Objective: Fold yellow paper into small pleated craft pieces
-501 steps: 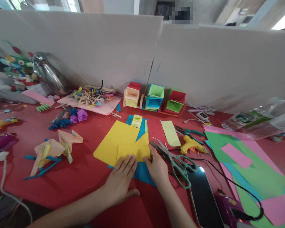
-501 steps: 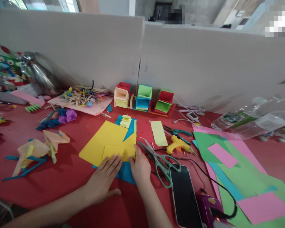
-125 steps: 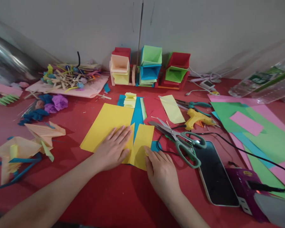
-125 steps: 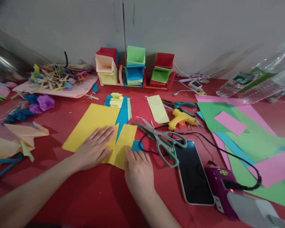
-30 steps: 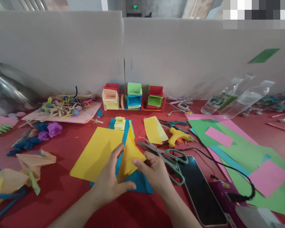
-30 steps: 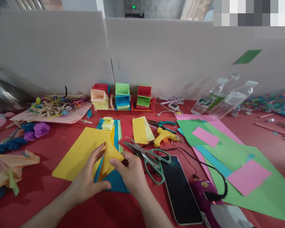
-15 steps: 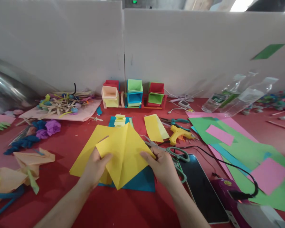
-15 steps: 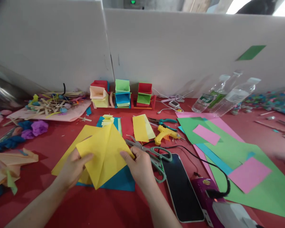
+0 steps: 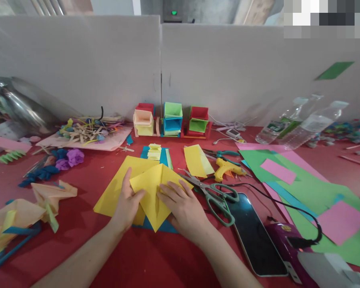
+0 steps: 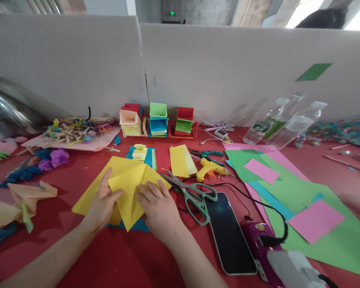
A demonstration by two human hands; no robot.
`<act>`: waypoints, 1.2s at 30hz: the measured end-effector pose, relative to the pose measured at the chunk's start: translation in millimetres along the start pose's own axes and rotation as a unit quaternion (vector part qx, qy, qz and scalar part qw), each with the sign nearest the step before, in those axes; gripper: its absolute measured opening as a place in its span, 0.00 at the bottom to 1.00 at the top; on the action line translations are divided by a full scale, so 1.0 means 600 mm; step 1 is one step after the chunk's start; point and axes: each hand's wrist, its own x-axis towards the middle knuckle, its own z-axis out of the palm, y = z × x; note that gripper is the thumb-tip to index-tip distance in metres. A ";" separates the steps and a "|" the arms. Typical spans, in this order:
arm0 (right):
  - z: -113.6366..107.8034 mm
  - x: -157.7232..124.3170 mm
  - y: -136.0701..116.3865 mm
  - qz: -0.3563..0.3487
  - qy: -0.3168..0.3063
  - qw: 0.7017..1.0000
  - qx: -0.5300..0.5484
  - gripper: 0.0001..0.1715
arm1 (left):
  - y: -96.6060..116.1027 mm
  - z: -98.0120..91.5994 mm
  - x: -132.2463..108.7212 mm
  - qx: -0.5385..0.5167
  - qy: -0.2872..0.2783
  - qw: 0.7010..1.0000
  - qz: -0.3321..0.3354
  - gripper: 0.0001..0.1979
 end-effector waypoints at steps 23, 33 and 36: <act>-0.040 -0.084 -0.026 -0.007 -0.099 0.974 0.202 0.32 | 0.089 -0.075 -0.036 0.302 -0.426 0.842 0.135 0.37; -0.028 -0.093 -0.025 0.002 -0.048 0.978 0.203 0.27 | 0.057 -0.095 -0.060 0.522 -0.381 0.683 0.341 0.30; -0.023 -0.075 -0.025 0.016 0.036 0.991 0.131 0.26 | 0.067 -0.095 -0.040 0.516 -0.325 0.656 0.445 0.31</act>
